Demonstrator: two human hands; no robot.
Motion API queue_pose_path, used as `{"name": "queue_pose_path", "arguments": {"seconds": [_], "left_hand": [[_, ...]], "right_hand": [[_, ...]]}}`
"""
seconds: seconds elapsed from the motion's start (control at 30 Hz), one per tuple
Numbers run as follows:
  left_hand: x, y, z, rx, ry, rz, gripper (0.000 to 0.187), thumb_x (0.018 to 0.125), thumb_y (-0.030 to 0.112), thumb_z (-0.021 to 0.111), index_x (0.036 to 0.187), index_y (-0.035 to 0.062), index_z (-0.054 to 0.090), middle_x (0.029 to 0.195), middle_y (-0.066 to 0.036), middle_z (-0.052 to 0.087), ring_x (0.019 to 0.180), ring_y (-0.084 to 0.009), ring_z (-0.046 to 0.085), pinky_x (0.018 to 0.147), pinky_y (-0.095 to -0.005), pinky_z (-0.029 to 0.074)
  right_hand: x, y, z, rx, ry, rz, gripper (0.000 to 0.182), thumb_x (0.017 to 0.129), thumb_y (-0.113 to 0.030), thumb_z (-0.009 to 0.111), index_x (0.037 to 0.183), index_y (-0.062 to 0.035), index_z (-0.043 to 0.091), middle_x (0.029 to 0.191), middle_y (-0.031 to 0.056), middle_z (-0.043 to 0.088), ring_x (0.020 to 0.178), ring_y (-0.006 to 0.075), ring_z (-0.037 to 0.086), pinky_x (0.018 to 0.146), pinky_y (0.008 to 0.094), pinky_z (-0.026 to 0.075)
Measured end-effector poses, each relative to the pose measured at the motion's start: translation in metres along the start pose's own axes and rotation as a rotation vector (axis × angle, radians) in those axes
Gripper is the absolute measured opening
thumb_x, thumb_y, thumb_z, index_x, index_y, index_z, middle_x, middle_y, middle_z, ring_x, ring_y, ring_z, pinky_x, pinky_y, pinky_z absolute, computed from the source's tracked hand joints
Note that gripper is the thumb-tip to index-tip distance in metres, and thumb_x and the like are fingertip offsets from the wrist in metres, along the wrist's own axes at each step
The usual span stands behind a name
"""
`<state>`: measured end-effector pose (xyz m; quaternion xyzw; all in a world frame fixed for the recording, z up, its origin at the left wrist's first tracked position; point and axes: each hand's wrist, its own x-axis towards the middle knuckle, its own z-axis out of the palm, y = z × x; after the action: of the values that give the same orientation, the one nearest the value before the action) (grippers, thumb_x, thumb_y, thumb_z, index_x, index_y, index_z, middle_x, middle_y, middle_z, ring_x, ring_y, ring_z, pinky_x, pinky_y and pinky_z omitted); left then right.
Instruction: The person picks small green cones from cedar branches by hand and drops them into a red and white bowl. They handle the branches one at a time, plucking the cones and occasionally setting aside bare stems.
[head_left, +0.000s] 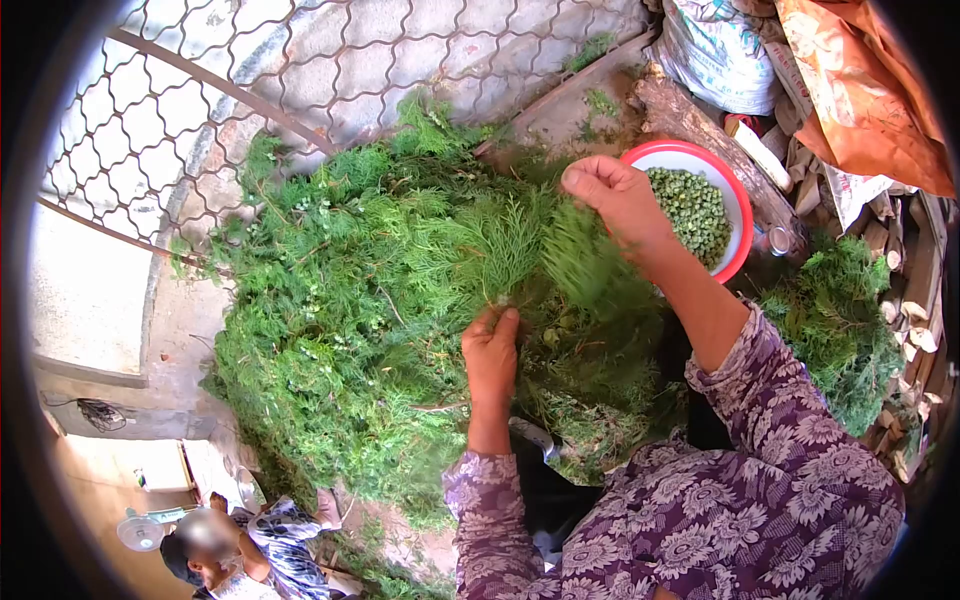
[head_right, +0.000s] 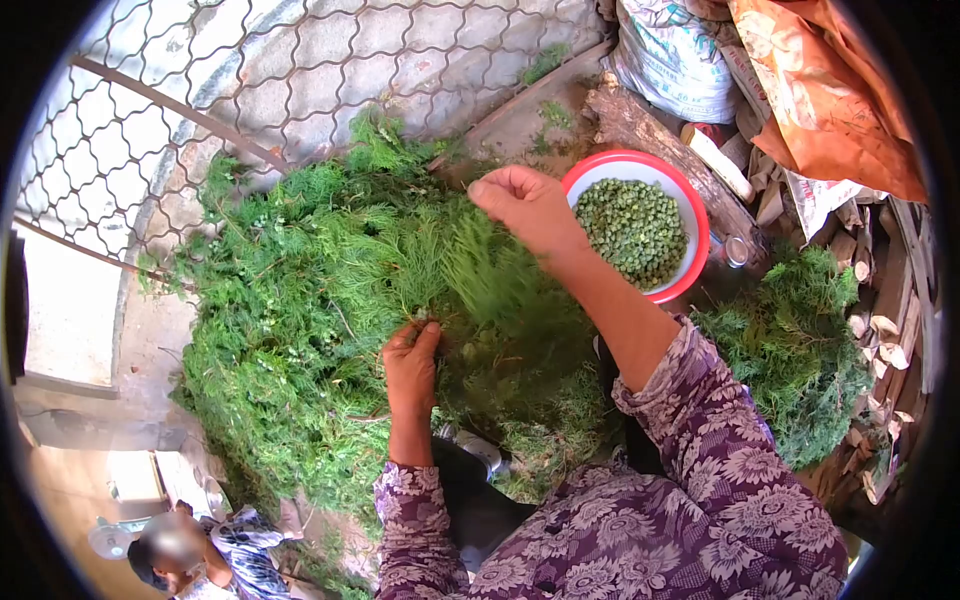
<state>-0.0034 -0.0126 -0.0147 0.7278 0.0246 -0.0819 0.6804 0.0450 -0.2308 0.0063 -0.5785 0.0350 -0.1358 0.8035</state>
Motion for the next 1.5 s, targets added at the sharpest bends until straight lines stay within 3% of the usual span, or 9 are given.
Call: {"name": "queue_pose_path", "arguments": {"seconds": [0.17,0.27,0.33,1.0,1.1,1.2,1.27,1.37,1.5], "left_hand": [[0.004,-0.01,0.003,0.012,0.017,0.006,0.015,0.083,0.008,0.054,0.087,-0.0048,0.061,0.07,-0.002,0.059,0.061,-0.0057,0.05,0.057,-0.0198,0.04],[0.007,-0.016,0.003,-0.027,-0.016,0.041,0.014,0.083,0.008,0.055,0.087,-0.0042,0.061,0.069,-0.001,0.059,0.061,-0.0056,0.049,0.056,-0.0198,0.04],[0.007,-0.018,0.001,0.015,0.004,-0.014,0.015,0.082,0.009,0.056,0.089,-0.0041,0.061,0.07,-0.001,0.059,0.061,-0.0051,0.048,0.055,-0.0201,0.04],[-0.001,-0.029,0.001,0.279,-0.037,0.107,0.015,0.083,0.007,0.055,0.095,-0.0007,0.061,0.077,-0.003,0.063,0.067,-0.0055,0.052,0.06,-0.0217,0.042],[-0.002,-0.025,0.001,0.295,-0.041,0.174,0.017,0.083,0.009,0.055,0.097,0.0021,0.061,0.076,-0.006,0.064,0.068,-0.0083,0.054,0.062,-0.0264,0.044],[0.0,-0.018,-0.004,0.504,-0.065,0.164,0.015,0.083,0.009,0.055,0.093,0.0007,0.061,0.073,-0.005,0.063,0.066,-0.0089,0.054,0.06,-0.0266,0.044],[-0.001,-0.014,-0.007,0.715,-0.066,0.12,0.014,0.083,0.009,0.054,0.091,-0.0012,0.061,0.071,-0.004,0.062,0.064,-0.0092,0.054,0.059,-0.0258,0.044],[-0.005,-0.006,-0.003,0.285,-0.036,0.032,0.013,0.083,0.008,0.054,0.087,-0.0032,0.06,0.069,-0.004,0.06,0.06,-0.01,0.053,0.056,-0.0236,0.043],[-0.006,0.006,-0.009,-0.03,-0.08,-0.091,0.012,0.083,0.007,0.054,0.087,-0.0026,0.06,0.067,-0.003,0.057,0.057,-0.0095,0.05,0.053,-0.0221,0.041]], "right_hand": [[-0.022,-0.01,0.017,-0.282,-0.057,-0.249,0.026,0.073,-0.021,0.068,0.089,-0.003,0.059,0.075,0.0012,0.056,0.065,0.0079,0.051,0.06,0.0221,0.043],[-0.033,-0.01,0.025,-0.527,-0.358,-0.416,0.021,0.071,-0.014,0.067,0.088,-0.0048,0.058,0.074,0.0021,0.056,0.066,0.0127,0.054,0.061,0.0254,0.045],[-0.039,-0.002,0.028,-0.743,-0.661,-0.418,0.021,0.066,-0.02,0.065,0.083,-0.0089,0.058,0.074,0.0104,0.055,0.07,0.0266,0.057,0.061,0.0355,0.046],[-0.057,0.018,0.046,-0.995,-0.538,-0.316,0.016,0.07,-0.019,0.06,0.078,-0.0059,0.054,0.073,0.0124,0.052,0.07,0.033,0.054,0.062,0.0426,0.043],[-0.053,0.018,0.047,-0.902,-0.633,-0.176,0.014,0.07,-0.018,0.057,0.073,-0.0036,0.056,0.073,0.0167,0.058,0.067,0.0371,0.055,0.064,0.0452,0.045],[-0.043,0.003,0.042,-0.704,-0.808,-0.046,0.015,0.073,-0.017,0.056,0.067,-0.0039,0.056,0.066,0.0136,0.059,0.057,0.0293,0.057,0.055,0.0387,0.046],[-0.037,-0.014,0.031,0.086,-0.865,0.558,0.014,0.076,-0.018,0.057,0.07,-0.0052,0.057,0.063,0.007,0.058,0.052,0.0162,0.056,0.047,0.0281,0.044],[-0.024,-0.013,0.01,0.364,-0.644,0.479,0.01,0.081,-0.014,0.054,0.082,-0.0042,0.056,0.066,0.003,0.058,0.047,0.0068,0.051,0.043,0.0194,0.039],[-0.007,-0.032,-0.017,0.299,-0.336,0.397,0.011,0.078,-0.015,0.057,0.083,-0.005,0.056,0.064,0.004,0.057,0.051,0.008,0.052,0.044,0.0208,0.04]]}}
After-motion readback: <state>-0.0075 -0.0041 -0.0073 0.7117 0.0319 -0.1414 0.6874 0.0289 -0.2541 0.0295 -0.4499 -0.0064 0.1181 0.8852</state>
